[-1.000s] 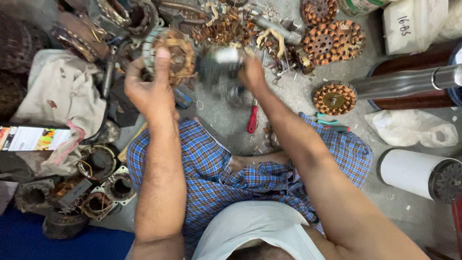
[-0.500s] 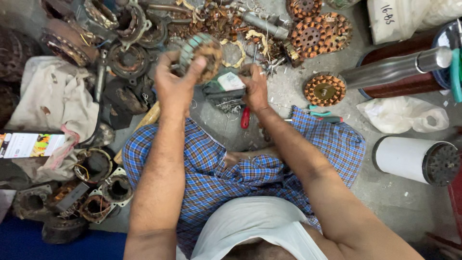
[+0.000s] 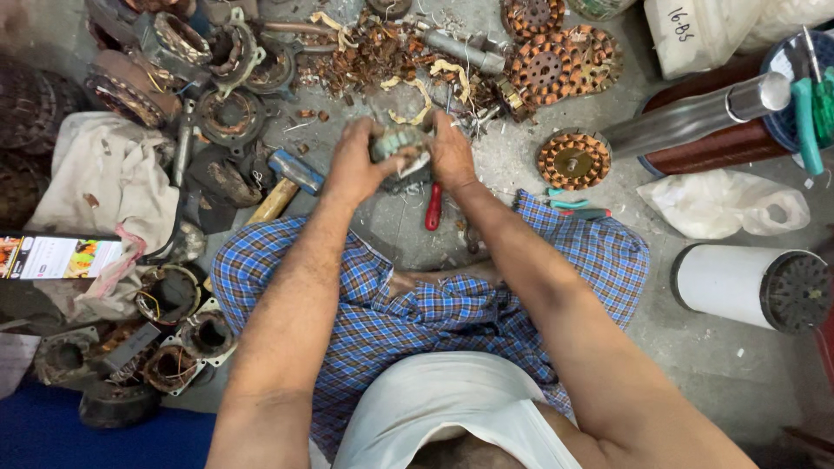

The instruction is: The person repairs electric motor components by using pliers and a screwdriver to strip wires and manipulate small metal parts.

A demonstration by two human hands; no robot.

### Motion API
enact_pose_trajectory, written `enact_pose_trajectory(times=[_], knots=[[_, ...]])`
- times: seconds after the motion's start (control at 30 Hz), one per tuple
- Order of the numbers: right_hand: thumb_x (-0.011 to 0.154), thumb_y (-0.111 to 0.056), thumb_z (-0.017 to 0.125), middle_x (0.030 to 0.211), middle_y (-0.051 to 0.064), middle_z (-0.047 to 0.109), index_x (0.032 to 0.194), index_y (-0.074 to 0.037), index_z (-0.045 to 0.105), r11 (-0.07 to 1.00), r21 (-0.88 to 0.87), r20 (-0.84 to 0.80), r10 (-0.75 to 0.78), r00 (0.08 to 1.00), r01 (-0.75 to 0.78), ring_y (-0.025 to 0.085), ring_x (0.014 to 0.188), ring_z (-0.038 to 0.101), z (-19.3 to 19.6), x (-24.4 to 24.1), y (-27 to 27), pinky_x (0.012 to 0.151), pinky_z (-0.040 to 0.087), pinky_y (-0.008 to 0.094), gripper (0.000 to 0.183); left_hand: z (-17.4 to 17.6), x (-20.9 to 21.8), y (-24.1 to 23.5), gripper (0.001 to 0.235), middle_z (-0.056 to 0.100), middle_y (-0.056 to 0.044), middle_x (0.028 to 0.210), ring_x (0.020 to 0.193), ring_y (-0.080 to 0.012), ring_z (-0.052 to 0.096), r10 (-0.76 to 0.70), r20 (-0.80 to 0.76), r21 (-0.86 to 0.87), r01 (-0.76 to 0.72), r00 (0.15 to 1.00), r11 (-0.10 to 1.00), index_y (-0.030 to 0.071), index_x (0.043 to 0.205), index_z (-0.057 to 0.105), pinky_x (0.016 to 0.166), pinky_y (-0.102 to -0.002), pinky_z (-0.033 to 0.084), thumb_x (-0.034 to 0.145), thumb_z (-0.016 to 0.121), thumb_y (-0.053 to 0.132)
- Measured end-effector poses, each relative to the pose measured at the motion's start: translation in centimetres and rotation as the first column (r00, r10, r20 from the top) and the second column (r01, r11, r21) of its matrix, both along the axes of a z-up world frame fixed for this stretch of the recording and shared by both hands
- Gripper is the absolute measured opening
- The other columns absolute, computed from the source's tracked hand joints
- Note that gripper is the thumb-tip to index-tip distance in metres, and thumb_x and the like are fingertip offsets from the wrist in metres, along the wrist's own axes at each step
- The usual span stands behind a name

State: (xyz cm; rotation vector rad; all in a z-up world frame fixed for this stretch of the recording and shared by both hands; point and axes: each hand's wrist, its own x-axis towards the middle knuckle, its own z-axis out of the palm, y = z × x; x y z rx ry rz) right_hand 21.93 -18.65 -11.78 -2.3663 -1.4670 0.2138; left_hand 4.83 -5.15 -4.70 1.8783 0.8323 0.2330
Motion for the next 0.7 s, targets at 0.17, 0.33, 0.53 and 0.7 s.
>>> enact_pose_trajectory(times=[0.17,0.33,0.53,0.7], knots=[[0.085,-0.003,0.070,0.144,0.015,0.054,0.151,-0.012,0.050,0.973,0.034,-0.177,0.229,0.957,-0.227,0.033,0.131,0.055,7.0,0.9,-2.5,0.114,0.045,0.041,0.069,-0.9,-0.3,-0.6,0.083,0.049,-0.021,0.142,0.127,-0.0400,0.054,-0.049,-0.011,0.197,0.051,0.999,0.979,0.004,0.139,0.047,0.107,-0.045,0.047,0.069,0.092,0.007],[0.081,-0.033,0.082,0.142,0.017,0.053,0.149,-0.009,0.045,0.927,0.131,0.021,0.352,0.936,-0.352,0.036,0.125,0.055,10.9,-1.9,-2.7,0.104,0.047,0.045,0.081,-1.0,-0.1,-1.1,0.075,0.048,-0.025,0.144,0.130,-0.0440,0.052,-0.078,-0.041,0.257,0.086,0.996,0.963,0.011,0.131,0.054,0.107,-0.046,0.047,0.068,0.094,0.006],[0.092,-0.023,0.079,0.126,0.005,0.060,0.142,-0.017,0.055,0.960,0.128,-0.067,0.260,0.963,-0.250,0.031,0.116,0.065,9.8,-3.1,-1.6,0.095,0.057,0.042,0.056,-1.5,-0.7,-0.7,0.093,0.053,-0.022,0.141,0.127,-0.0439,0.055,-0.098,-0.120,0.152,0.116,0.988,0.982,0.015,0.137,0.041,0.105,-0.048,0.049,0.062,0.093,0.001],[0.089,-0.019,0.078,0.127,0.010,0.058,0.144,-0.014,0.054,0.952,0.133,-0.039,0.282,0.959,-0.275,0.033,0.115,0.064,9.6,-2.8,-2.1,0.093,0.056,0.043,0.060,-2.0,-0.4,-0.6,0.090,0.058,-0.019,0.138,0.129,-0.0427,0.056,-0.120,-0.121,0.190,0.142,0.985,0.971,0.014,0.139,0.041,0.105,-0.048,0.049,0.065,0.091,0.005]])
